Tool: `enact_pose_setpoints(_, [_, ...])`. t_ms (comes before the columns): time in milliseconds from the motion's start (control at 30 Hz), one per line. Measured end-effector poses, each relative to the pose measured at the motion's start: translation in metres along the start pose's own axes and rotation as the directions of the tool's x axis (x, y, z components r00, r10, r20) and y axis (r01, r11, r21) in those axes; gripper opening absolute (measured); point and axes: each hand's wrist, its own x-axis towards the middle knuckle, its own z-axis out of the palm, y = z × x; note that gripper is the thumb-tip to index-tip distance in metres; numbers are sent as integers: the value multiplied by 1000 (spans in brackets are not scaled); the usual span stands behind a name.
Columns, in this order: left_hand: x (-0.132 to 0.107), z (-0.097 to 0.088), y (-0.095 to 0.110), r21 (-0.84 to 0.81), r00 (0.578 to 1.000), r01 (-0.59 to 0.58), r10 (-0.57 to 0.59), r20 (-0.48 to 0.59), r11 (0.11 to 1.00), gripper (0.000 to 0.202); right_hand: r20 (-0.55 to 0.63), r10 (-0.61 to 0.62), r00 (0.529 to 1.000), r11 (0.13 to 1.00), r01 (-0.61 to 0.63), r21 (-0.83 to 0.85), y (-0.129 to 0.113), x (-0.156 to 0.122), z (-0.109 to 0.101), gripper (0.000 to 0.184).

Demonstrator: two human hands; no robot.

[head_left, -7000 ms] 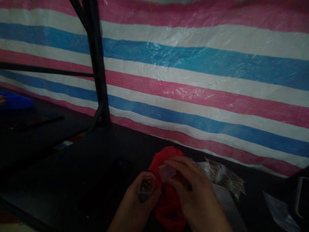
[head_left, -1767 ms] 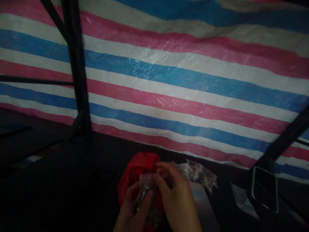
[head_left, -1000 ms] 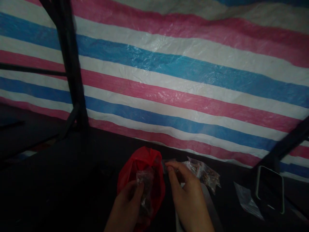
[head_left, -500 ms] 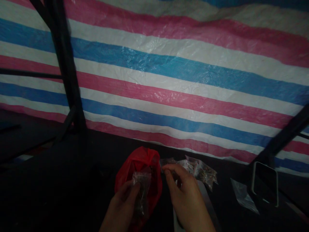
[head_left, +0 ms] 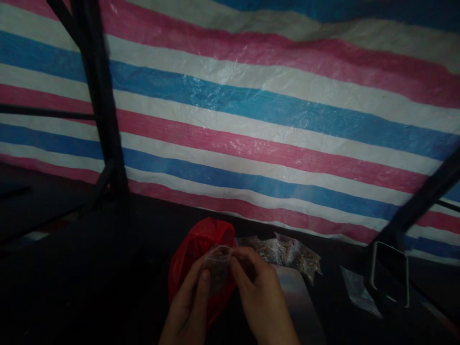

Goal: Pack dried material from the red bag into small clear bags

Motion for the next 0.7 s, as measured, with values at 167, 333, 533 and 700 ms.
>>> enact_pose_setpoints(167, [-8, 7, 6, -23, 991, -108, 106, -78, 994, 45, -3, 2, 1000, 999, -1, 37, -5, -2, 1, 24])
enact_pose_setpoints(333, [-10, 6, 7, 6, 994, -92, 92, -66, 996, 47, 0, -39, 999, 999, 39, 1, -17, -7, -4, 30])
enact_pose_setpoints(533, [-4, -4, 2, 83, 995, -79, 84, -54, 993, 52, -157, -21, 987, 998, 10, -66, -20, -9, -60, 30])
enact_pose_setpoints(700, [-5, -6, -3, 175, 988, -107, 125, -94, 979, 50, -190, 99, 977, 958, -145, -247, 10, -14, -117, 29])
